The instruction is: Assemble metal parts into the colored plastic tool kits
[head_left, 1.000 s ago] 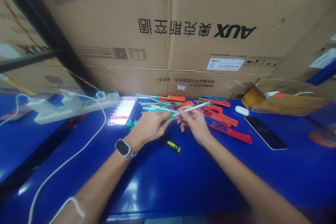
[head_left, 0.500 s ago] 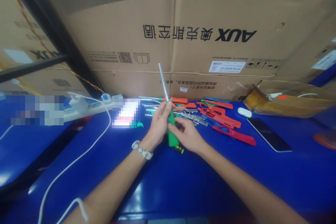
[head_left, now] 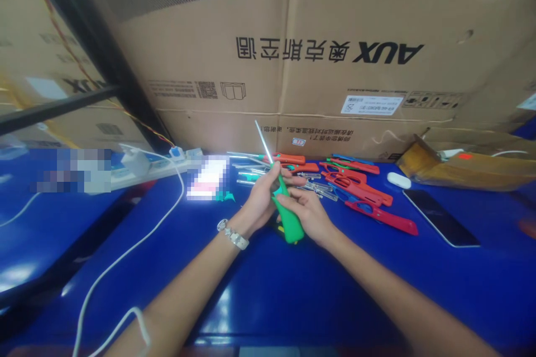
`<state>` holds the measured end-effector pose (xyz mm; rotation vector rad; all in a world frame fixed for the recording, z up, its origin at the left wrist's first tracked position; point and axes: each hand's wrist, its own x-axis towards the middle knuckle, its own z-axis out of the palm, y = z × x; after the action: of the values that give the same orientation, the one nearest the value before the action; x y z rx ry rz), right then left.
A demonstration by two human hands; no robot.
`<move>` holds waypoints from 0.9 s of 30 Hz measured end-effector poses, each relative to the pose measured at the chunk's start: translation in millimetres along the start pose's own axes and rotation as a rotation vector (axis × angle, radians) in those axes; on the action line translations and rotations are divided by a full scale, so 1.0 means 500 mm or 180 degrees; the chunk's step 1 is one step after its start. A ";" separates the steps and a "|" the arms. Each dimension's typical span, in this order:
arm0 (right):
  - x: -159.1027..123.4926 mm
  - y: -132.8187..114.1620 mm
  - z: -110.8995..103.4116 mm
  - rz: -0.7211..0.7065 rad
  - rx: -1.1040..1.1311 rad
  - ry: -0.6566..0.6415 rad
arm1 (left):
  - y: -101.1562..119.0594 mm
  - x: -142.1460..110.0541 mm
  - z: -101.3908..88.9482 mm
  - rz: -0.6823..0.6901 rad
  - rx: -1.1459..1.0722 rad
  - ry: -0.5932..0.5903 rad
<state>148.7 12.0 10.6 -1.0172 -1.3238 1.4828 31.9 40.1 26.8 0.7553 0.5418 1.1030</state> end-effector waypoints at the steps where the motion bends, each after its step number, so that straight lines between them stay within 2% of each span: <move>1: 0.000 0.001 0.002 0.0067 0.0027 0.0041 | -0.003 0.000 0.002 0.0101 -0.0009 0.0027; 5: -0.001 0.008 0.002 -0.0038 -0.0232 0.0239 | -0.010 0.000 0.007 0.0422 0.0099 0.0036; 8: -0.006 0.010 -0.011 -0.0236 -0.0539 0.0141 | 0.001 -0.004 0.006 0.0505 0.0085 0.0051; 11: -0.008 0.009 -0.029 -0.0302 -0.0510 0.0101 | 0.018 -0.011 0.001 0.0405 -0.0055 0.0098; 16: 0.001 0.012 -0.043 -0.0283 -0.0566 0.0272 | 0.030 -0.017 -0.009 0.0218 -0.0052 0.0069; 21: 0.010 0.024 -0.041 -0.0344 -0.0647 0.0316 | 0.038 -0.018 -0.014 0.0125 0.0353 0.0068; 27: 0.016 0.032 -0.048 -0.0447 -0.0715 0.0381 | 0.070 -0.042 -0.028 0.0048 0.1241 0.0099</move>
<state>167.9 25.4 -7.9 -1.1127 -1.4665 1.1697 -6.6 33.2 45.2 1.0822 0.7916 1.0359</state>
